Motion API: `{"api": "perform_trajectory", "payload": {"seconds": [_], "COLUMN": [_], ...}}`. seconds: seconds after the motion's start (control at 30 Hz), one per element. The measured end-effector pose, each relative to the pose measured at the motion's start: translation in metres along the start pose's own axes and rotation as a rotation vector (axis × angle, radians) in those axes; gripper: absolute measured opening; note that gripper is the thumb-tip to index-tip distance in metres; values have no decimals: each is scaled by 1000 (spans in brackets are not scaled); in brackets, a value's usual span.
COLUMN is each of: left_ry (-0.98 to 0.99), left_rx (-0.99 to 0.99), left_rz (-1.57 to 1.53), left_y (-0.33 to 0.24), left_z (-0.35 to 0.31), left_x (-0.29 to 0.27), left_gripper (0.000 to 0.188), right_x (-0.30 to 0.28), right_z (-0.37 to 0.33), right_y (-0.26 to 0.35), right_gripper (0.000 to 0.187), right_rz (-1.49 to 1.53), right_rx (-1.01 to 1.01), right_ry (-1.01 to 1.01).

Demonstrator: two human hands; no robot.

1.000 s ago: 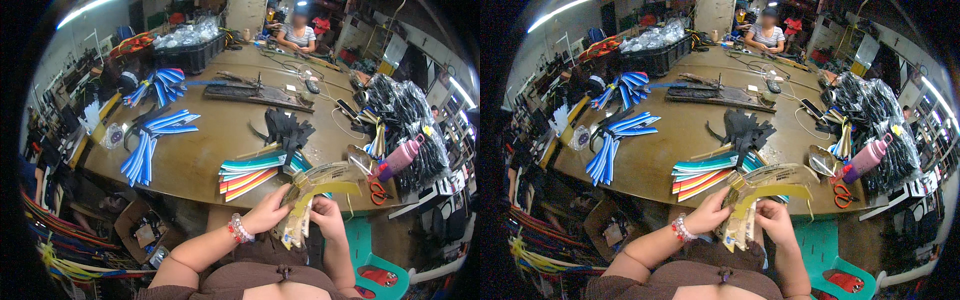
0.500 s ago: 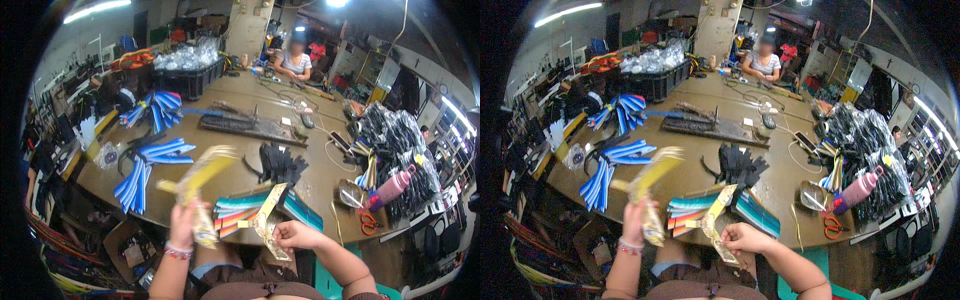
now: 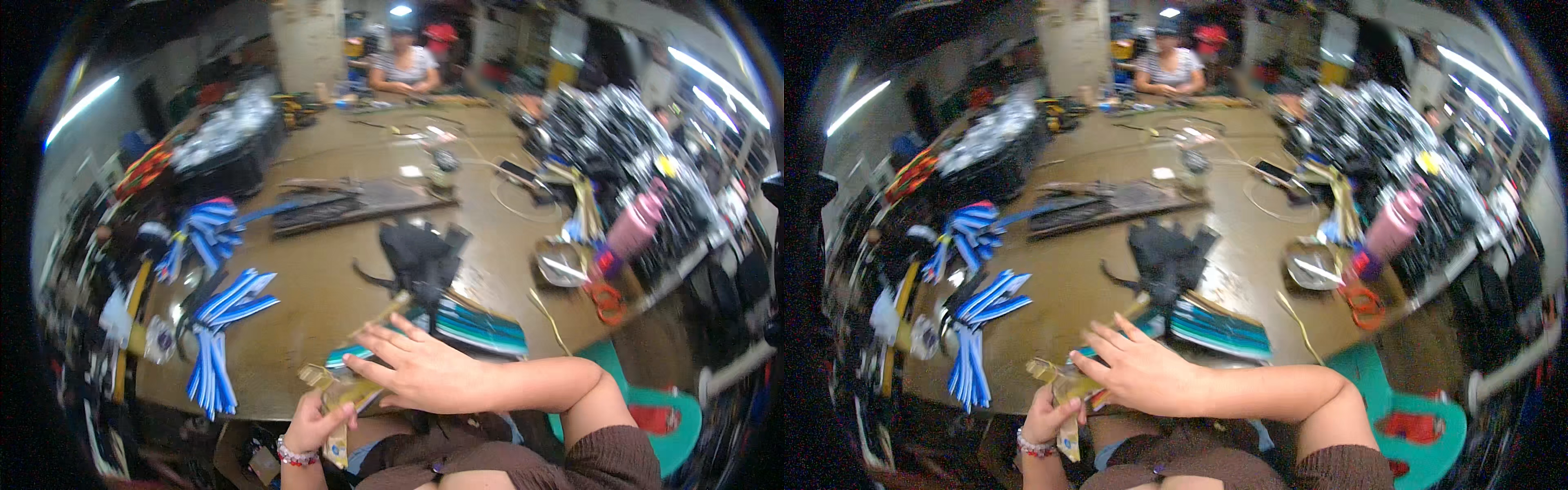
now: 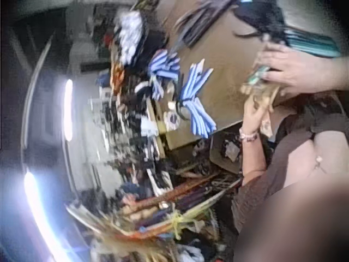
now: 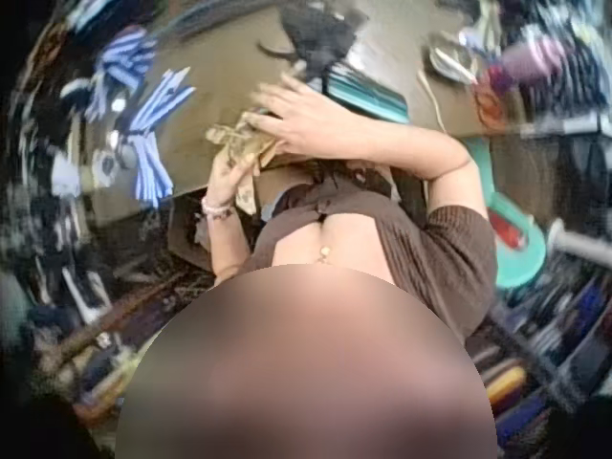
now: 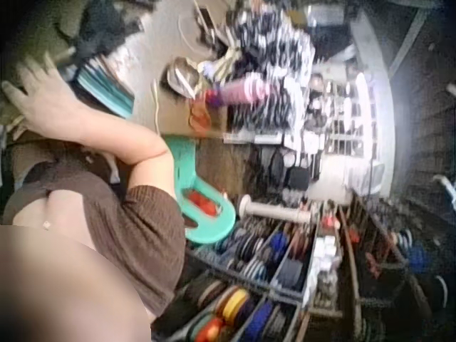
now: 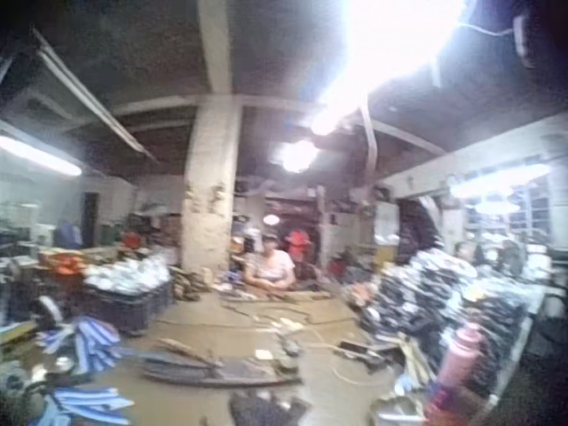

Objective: The person assembles a decorative bow by attaching colored ribbons to a black plastic frame using a white marker-like tool. They then gather multiple completed bows and tie them together with a yellow string.

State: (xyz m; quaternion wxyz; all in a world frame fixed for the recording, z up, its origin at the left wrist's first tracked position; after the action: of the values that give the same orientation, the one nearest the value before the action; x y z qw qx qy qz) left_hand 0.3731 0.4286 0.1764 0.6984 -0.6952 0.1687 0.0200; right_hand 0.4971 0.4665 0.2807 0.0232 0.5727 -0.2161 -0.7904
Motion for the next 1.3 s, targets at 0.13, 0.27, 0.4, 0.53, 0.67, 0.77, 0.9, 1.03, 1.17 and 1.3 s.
{"api": "perform_trajectory", "payload": {"seconds": [0.13, 0.27, 0.4, 0.53, 0.67, 0.77, 0.9, 1.03, 1.17, 1.3], "left_ry": [316, 204, 182, -271, -760, -952, -1078, -995, -690, -671], "left_rx": [-8, 45, -13, 254, -66, -359, -566, -818, -942, -852], "left_rz": [-19, -149, -163, 509, 666, 896, 1069, 1125, 1130, 1244], "left_y": [-1, -20, -31, -46, 4, 53, 103, 134, 151, 145], "left_z": [21, 48, 54, 45, 5, -34, -57, -41, -19, -13], "left_x": [71, 87, 69, -8, -128, -216, -300, -345, -340, -328], "left_gripper": [36, 54, 47, 41, 42, 47, 74, 98, 76, 68], "right_x": [32, -3, -6, -53, -69, -66, -46, -51, -40, -65], "right_z": [-105, -244, -440, -552, -581, -579, -558, -528, -522, -506], "right_y": [-47, -95, -158, -239, -326, -336, -318, -281, -239, -205], "right_gripper": [65, 54, 31, 21, 43, 47, 50, 51, 46, 42], "right_rz": [706, 714, 1019, 777, 1437, 1340, 1202, 958, 1305, 1151], "right_rx": [499, 525, 590, 675, 583, 633, 634, 699, 499, 467], "right_ry": [97, -720, -1672, -1852, -2076, -2103, -2075, -1862, -2218, -2083]}}
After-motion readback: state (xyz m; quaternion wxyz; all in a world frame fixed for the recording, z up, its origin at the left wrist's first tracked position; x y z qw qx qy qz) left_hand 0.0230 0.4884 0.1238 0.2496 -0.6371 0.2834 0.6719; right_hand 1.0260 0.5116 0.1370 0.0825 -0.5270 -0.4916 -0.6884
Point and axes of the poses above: each hand's wrist, its own z-axis towards the middle knuckle, its own x-axis out of the palm, y = z × x, the point moved 9 cm from there along z, towards the middle knuckle, and after that the axes turned 14 degrees about z, right-handed, at the moved point
